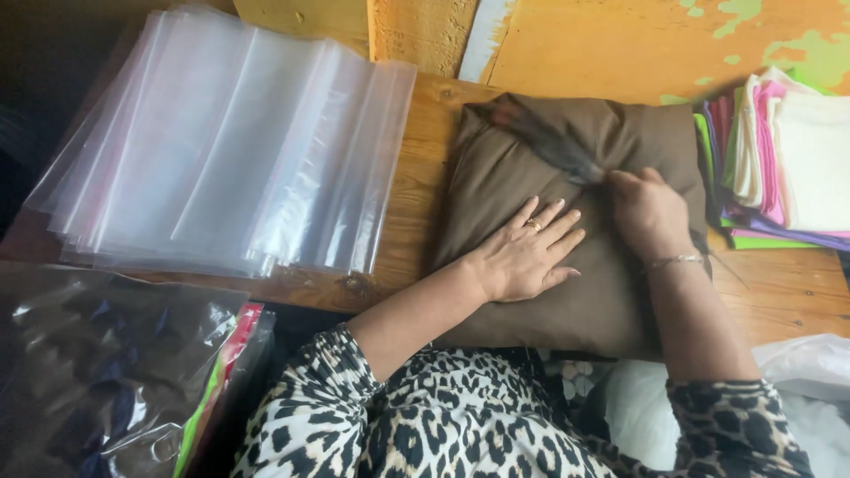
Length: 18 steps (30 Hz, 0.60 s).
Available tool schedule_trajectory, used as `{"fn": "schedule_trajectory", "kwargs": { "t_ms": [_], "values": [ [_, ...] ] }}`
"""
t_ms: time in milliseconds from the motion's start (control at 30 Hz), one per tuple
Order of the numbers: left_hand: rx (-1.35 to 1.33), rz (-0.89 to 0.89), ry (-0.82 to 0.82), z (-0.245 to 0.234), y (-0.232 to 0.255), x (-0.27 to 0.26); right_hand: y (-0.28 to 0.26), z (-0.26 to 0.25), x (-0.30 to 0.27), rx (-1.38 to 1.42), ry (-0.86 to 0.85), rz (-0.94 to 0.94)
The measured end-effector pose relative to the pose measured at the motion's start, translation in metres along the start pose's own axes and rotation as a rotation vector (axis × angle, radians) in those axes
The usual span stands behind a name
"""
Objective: Inserting a pillow into a fabric cover, smoothing and dusting it, and then placing it into a plastic bag.
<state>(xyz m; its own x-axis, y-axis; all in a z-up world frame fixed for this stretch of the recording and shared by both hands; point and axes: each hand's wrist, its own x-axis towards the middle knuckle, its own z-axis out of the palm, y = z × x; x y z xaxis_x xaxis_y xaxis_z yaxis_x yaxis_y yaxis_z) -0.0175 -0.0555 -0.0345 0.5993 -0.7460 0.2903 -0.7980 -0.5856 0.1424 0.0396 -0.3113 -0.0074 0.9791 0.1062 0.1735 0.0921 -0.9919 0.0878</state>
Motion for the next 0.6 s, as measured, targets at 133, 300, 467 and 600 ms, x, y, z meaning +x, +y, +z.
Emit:
{"fn": "schedule_trajectory", "kwargs": {
  "t_ms": [133,300,467,600],
  "values": [
    [-0.112,0.036,0.244,0.002,-0.006,-0.008,0.015,-0.016,0.023,0.161,-0.001,0.079],
    [-0.136,-0.114,-0.067,-0.051,0.027,-0.026,-0.051,-0.121,0.004,0.925,-0.211,0.426],
    [-0.003,-0.141,-0.2,-0.054,0.03,-0.031,-0.062,-0.132,-0.02,1.462,-0.297,0.207],
    [0.016,-0.203,-0.289,-0.049,-0.011,-0.02,-0.073,-0.15,-0.035,1.432,-0.372,0.169]
  ]
}}
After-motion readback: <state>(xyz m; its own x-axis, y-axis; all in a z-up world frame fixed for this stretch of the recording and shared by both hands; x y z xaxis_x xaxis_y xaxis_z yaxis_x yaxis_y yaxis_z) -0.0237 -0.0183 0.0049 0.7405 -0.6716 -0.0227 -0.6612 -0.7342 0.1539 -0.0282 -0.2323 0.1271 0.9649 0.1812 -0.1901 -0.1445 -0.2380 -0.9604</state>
